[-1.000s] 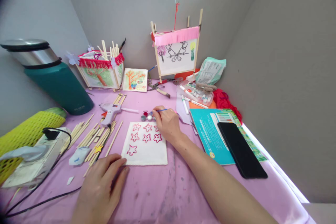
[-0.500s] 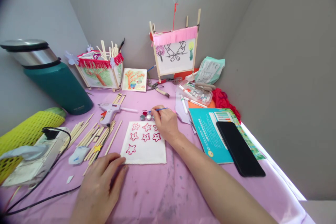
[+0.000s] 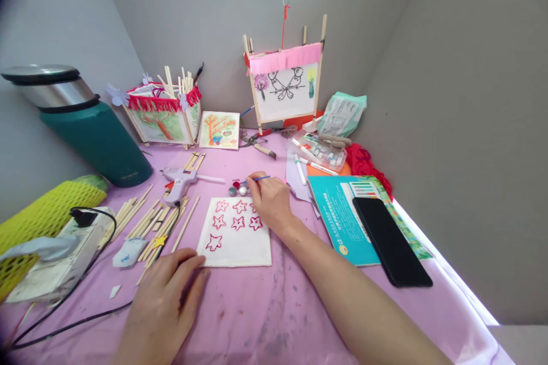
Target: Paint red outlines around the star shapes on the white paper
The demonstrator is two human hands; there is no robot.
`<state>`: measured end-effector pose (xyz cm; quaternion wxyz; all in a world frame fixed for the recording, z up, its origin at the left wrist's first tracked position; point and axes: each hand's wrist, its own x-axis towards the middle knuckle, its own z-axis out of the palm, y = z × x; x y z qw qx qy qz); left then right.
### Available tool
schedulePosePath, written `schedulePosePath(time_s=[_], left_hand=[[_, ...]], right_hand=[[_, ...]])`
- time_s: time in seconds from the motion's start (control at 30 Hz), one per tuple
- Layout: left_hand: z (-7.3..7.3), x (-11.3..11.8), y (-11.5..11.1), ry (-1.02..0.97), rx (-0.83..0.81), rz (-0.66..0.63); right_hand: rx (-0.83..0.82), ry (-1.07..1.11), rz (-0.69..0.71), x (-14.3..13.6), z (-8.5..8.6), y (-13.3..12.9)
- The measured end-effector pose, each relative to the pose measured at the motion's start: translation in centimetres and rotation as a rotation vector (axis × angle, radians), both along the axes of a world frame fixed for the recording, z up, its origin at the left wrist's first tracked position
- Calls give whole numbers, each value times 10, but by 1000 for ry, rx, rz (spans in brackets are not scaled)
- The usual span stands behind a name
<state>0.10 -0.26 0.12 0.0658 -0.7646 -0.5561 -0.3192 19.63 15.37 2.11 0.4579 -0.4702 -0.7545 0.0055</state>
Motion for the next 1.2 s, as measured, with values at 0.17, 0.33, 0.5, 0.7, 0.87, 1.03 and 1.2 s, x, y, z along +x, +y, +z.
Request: schedulePosePath(time_s=[0.17, 0.33, 0.5, 0.7, 0.87, 1.03, 1.2], left_hand=[[1, 0, 0, 6, 7, -8], [-1, -1, 1, 12, 25, -1], [-2, -2, 2, 20, 26, -4], [-1, -2, 2, 24, 23, -4], [-2, -2, 3, 19, 22, -15], [-1, -2, 2, 19, 13, -14], [-1, -2, 1, 18, 25, -18]], right_hand=[[-191, 370, 71, 11, 23, -11], [-276, 539, 99, 28, 30, -33], [-212, 419, 66, 36, 9, -48], [-92, 237, 96, 38, 3, -47], [-79, 191, 79, 37, 1, -46], [-63, 169, 87, 36, 1, -46], [-67, 175, 88, 36, 3, -46]])
